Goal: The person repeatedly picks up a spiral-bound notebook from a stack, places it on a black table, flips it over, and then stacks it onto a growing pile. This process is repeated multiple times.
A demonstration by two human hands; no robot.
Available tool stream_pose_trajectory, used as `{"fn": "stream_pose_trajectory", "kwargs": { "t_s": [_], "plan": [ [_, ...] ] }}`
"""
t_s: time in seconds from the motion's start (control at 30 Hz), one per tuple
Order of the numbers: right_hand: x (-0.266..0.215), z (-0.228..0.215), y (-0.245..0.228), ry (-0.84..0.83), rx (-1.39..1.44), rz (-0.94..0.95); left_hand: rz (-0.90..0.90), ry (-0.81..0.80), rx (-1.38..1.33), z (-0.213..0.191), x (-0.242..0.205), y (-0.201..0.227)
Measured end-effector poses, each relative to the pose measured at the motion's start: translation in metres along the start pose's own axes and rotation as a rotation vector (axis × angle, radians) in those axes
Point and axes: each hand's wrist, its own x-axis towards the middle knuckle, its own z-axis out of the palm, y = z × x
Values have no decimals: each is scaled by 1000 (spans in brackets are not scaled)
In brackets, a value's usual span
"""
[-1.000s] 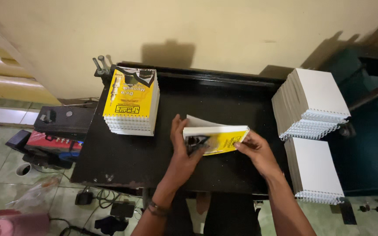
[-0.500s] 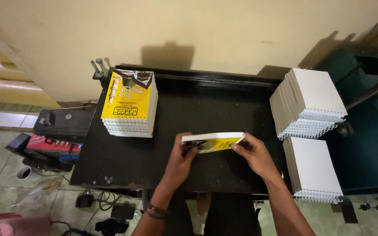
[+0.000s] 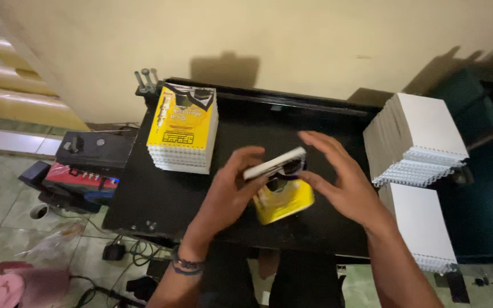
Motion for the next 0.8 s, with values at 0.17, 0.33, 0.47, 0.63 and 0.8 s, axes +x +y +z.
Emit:
{"fn": "stream_pose_trajectory", "kwargs": {
  "t_s": [0.17, 0.33, 0.47, 0.63, 0.8],
  "plan": [
    [35, 18, -19, -280, 13, -26, 116, 110, 21, -28, 2, 15],
    [81, 36, -2, -309, 87, -34, 116, 253, 84, -67, 3, 24],
    [134, 47, -27, -133, 79, 107, 107, 673, 79, -95, -8, 13],
    [213, 64, -14, -134, 196, 226, 65, 989, 86, -100, -19, -36],
    [255, 115, 58, 0, 471, 151, 53, 932, 165, -99, -15, -49]
  ]
}}
